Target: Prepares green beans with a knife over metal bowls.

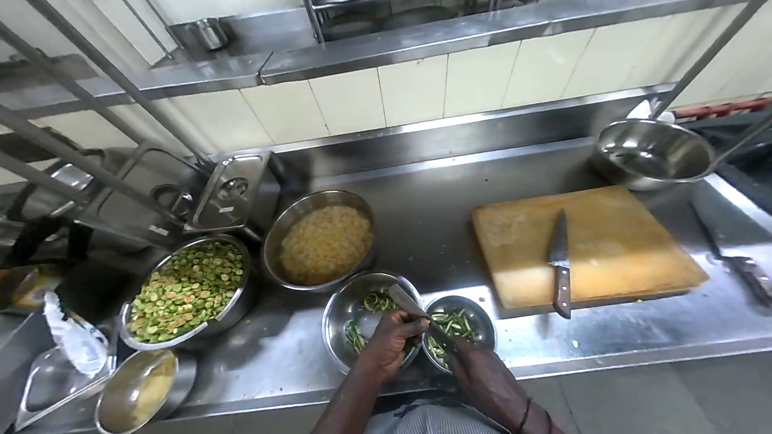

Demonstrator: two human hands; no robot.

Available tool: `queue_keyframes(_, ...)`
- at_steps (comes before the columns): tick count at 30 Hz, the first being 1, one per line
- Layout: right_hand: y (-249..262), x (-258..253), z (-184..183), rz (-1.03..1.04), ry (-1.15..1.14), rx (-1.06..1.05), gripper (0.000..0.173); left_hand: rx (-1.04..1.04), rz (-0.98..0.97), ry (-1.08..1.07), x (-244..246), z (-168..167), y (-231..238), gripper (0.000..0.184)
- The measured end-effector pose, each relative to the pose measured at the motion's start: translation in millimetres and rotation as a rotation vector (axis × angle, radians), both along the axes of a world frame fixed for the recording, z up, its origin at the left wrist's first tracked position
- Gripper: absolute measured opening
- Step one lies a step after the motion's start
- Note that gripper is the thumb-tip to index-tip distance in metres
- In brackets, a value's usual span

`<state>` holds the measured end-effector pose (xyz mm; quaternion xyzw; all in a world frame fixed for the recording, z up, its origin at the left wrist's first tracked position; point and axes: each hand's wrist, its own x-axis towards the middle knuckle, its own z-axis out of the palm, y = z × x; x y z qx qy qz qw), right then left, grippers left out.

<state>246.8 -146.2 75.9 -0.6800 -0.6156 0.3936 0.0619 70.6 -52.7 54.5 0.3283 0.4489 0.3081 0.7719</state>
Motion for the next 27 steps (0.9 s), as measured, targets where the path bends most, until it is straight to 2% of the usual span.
queue_keyframes(5, 2, -1, -2, -0.044, 0.027, 0.034, 0.038, -0.085, -0.007, -0.167, 3, -7, -5, 0.012)
queue_keyframes(8, 0, 1, -4, -0.134, 0.08, 0.118, 0.038, -0.134, 0.083, -0.278, 3, -10, -8, 0.015)
queue_keyframes(13, 0, 2, -2, -0.135, 0.062, 0.087, 0.037, -0.12, 0.177, -0.187, 10, -3, -12, 0.01)
queue_keyframes(20, 3, -1, 3, -0.05, 0.02, -0.001, 0.038, -0.121, 0.056, -0.066, 7, -2, -10, 0.004)
queue_keyframes(27, 1, -4, -4, -0.068, 0.043, 0.063, 0.038, -0.121, 0.007, -0.122, 3, -4, -13, 0.009)
